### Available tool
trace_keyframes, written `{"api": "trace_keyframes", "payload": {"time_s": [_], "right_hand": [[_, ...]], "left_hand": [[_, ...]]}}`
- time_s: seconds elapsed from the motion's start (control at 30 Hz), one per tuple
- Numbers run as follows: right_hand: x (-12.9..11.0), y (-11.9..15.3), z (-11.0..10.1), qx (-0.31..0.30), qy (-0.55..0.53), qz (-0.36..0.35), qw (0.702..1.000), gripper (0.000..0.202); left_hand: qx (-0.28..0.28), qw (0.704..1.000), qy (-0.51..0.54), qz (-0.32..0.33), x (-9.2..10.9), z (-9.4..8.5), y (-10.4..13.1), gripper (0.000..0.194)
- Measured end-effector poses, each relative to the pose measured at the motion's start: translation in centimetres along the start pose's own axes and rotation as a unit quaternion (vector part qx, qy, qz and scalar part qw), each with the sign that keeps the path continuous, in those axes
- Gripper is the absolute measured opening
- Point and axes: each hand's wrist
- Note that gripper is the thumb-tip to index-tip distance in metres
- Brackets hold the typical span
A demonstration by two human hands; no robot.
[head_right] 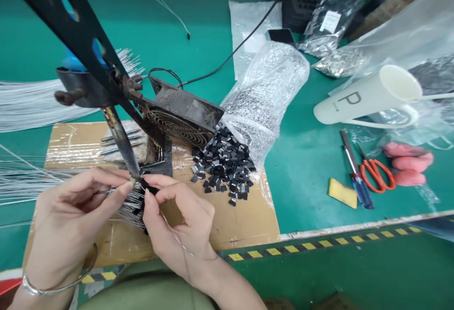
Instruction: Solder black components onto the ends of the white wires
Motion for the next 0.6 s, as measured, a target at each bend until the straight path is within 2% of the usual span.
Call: {"api": "trace_keyframes", "payload": {"time_s": [0.27,0.6], "right_hand": [[0.09,-0.08,-0.01,0.009,0.028,-0.021,0.999,0.021],[-0.10,-0.11,0.08,0.008,0.042,-0.030,0.999,0.019]], "left_hand": [[-0.004,1.000,-0.021,-0.012,-0.15,0.09,-0.10,0.010],[0.008,1.000,-0.015,-0.012,0.32,0.02,0.16,0.014]]}}
Point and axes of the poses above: each hand's wrist, its own y-axis away from the middle knuckle, its own z-axis out of the palm, x = y × z, and after that the axes turned 5 degrees about -y, right-handed
